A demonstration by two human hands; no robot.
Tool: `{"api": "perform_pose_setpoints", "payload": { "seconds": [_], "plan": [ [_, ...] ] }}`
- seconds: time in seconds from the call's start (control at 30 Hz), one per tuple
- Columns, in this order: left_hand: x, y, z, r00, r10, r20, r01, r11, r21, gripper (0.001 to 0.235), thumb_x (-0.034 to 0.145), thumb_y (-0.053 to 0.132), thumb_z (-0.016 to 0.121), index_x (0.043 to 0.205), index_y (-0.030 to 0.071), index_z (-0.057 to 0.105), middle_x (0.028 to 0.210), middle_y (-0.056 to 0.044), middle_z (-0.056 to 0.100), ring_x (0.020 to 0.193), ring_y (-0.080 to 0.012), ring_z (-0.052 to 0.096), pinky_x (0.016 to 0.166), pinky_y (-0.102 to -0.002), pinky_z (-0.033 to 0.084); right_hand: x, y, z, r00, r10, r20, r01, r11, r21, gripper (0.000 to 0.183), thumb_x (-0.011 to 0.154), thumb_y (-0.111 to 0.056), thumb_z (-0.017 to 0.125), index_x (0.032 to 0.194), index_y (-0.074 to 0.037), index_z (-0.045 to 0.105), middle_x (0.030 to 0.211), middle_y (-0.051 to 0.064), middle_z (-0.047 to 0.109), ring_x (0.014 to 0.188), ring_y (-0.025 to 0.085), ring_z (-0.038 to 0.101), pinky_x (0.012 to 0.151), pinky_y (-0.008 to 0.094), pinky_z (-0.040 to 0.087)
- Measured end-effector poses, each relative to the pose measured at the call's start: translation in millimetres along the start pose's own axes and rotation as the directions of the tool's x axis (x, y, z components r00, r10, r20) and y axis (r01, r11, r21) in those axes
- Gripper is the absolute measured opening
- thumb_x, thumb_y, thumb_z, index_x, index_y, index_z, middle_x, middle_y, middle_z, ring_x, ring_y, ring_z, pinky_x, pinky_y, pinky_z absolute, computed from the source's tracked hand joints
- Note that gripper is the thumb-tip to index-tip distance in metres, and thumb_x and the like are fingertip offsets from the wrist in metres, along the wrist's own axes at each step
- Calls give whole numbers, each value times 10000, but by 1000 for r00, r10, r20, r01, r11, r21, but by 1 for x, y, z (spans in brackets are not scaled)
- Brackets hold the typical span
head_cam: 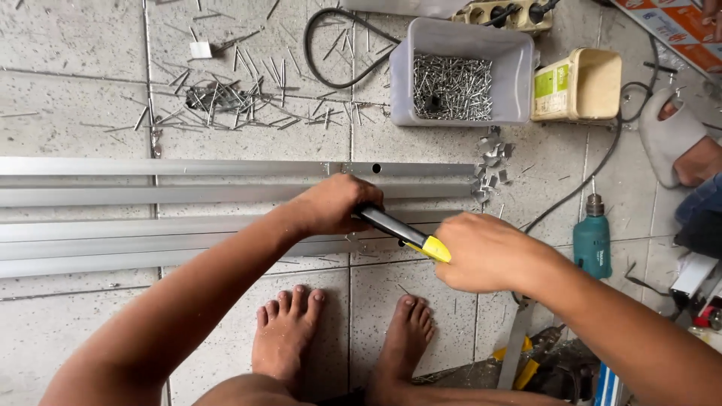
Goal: Drilling holes and using a manual rivet gun to join aluminum profiles together on a workshop floor.
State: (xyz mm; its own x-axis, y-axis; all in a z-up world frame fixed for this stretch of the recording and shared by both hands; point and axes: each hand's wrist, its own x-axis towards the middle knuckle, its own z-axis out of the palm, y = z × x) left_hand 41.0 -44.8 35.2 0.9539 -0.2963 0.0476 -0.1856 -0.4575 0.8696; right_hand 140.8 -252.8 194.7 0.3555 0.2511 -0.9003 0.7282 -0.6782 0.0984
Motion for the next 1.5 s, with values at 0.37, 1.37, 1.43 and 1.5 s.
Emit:
{"api": "perform_pose_setpoints", "payload": {
  "seconds": [0.37,1.37,1.43,1.5],
  "plan": [
    [-6,5,-5,994,-10,-105,0,996,-93,328,649,187,910,887,115,697,799,-91,752,816,-348,747,732,-453,607,93,19,96,930,-82,-359,223,901,372,398,678,-433,816,896,-119,706,847,165,750,952,398,724,818,483,567],
    [-34,136,-72,898,-438,46,441,895,-71,316,949,388,689,857,101,594,666,-47,768,444,-147,725,404,-260,600,114,67,-111,472,-228,-851,613,779,132,258,909,43,644,1146,3,737,1049,146,763,797,222,702,676,327,579],
    [-50,129,-55,909,-395,135,393,919,41,291,957,354,720,892,91,615,719,-32,775,451,-120,694,396,-238,586,175,76,-115,358,-294,-886,649,760,10,273,852,65,687,1115,33,750,1011,162,758,780,258,692,701,353,563],
    [-61,129,-45,905,-353,236,326,934,145,268,966,321,749,928,81,636,771,-17,781,459,-92,663,388,-215,573,214,76,-119,240,-351,-905,670,735,-107,292,795,89,730,1084,65,762,972,178,752,762,295,680,725,380,545]
  ]
}}
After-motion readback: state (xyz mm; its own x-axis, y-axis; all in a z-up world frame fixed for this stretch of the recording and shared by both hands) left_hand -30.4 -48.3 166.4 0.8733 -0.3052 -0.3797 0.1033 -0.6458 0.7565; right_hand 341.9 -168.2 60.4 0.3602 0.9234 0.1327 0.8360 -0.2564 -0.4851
